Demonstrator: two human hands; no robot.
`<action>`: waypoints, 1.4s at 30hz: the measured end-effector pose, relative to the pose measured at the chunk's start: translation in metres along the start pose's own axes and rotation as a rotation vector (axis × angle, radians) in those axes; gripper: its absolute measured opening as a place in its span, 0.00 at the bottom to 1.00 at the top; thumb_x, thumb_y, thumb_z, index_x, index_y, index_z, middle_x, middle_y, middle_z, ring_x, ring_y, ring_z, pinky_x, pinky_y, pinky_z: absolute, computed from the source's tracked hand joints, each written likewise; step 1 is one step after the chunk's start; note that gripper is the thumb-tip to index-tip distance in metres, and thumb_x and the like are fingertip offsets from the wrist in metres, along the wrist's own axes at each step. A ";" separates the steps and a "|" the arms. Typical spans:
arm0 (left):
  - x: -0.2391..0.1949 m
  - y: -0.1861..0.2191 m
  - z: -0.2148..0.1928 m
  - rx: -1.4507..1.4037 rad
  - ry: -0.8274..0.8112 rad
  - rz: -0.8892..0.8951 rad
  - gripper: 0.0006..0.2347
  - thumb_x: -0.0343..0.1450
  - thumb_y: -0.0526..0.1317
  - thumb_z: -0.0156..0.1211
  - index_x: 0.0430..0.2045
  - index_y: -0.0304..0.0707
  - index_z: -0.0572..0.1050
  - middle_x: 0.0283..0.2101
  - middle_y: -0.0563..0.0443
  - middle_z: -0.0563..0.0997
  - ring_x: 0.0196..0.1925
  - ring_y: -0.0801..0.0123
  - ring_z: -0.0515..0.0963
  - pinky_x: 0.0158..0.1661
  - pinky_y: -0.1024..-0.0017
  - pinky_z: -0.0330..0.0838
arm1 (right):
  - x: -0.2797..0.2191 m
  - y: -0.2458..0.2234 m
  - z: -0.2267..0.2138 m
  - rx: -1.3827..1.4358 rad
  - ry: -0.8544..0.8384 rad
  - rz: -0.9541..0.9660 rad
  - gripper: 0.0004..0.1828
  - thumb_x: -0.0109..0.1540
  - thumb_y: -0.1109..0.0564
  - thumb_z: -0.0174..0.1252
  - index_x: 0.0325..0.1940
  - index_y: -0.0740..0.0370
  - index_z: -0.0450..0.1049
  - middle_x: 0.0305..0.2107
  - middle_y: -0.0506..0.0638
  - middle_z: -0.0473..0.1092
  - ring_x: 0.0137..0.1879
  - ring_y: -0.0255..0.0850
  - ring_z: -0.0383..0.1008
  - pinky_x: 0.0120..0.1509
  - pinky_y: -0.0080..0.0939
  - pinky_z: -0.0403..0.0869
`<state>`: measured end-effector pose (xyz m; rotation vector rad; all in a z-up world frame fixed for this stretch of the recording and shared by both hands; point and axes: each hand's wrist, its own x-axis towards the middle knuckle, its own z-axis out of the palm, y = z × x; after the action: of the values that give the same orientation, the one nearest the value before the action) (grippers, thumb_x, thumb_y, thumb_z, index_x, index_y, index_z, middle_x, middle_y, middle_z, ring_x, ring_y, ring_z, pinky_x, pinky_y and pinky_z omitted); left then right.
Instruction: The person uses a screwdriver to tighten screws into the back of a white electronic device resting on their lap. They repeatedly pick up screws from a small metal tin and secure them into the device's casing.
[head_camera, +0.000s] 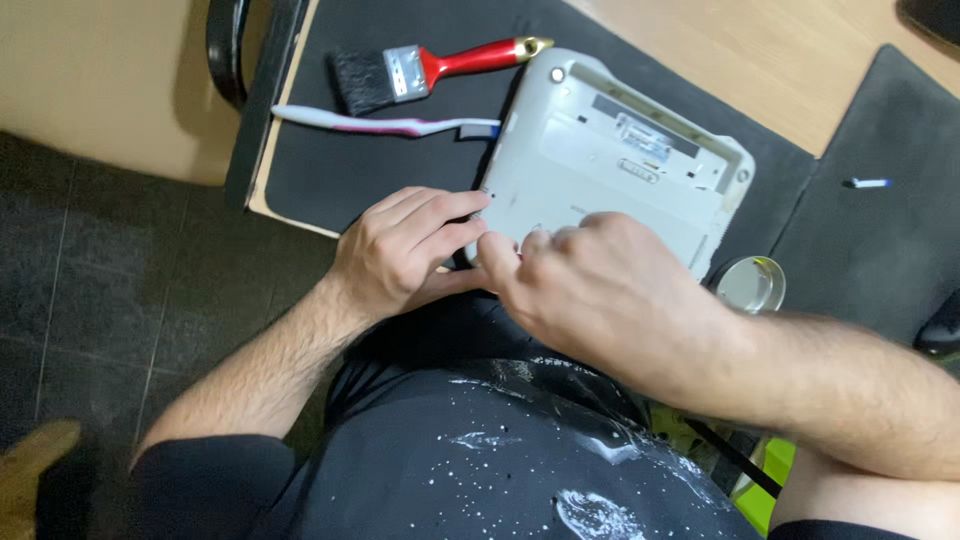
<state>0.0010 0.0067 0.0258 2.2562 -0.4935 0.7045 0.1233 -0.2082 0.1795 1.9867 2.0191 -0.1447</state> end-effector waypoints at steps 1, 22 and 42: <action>0.002 0.002 -0.001 -0.003 -0.001 0.012 0.18 0.85 0.49 0.79 0.49 0.26 0.85 0.61 0.32 0.90 0.56 0.43 0.94 0.56 0.51 0.88 | 0.002 -0.003 0.006 -0.005 0.001 0.012 0.06 0.81 0.61 0.57 0.58 0.56 0.79 0.14 0.31 0.57 0.17 0.27 0.52 0.19 0.39 0.60; 0.007 0.004 0.001 0.051 -0.013 0.025 0.14 0.83 0.44 0.80 0.44 0.28 0.85 0.59 0.32 0.91 0.51 0.47 0.94 0.48 0.54 0.87 | 0.017 -0.006 0.030 0.020 0.015 0.047 0.25 0.90 0.43 0.47 0.46 0.52 0.82 0.22 0.37 0.69 0.19 0.33 0.67 0.21 0.42 0.67; 0.002 0.001 0.005 0.014 -0.013 0.007 0.11 0.86 0.40 0.68 0.49 0.25 0.86 0.60 0.31 0.91 0.53 0.42 0.94 0.52 0.51 0.87 | 0.028 -0.024 0.030 -0.045 0.112 0.118 0.12 0.80 0.53 0.56 0.45 0.46 0.83 0.28 0.39 0.76 0.24 0.34 0.75 0.23 0.42 0.69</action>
<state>0.0033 0.0024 0.0245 2.2746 -0.5038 0.6994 0.1037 -0.1910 0.1399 2.1228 1.9455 0.0383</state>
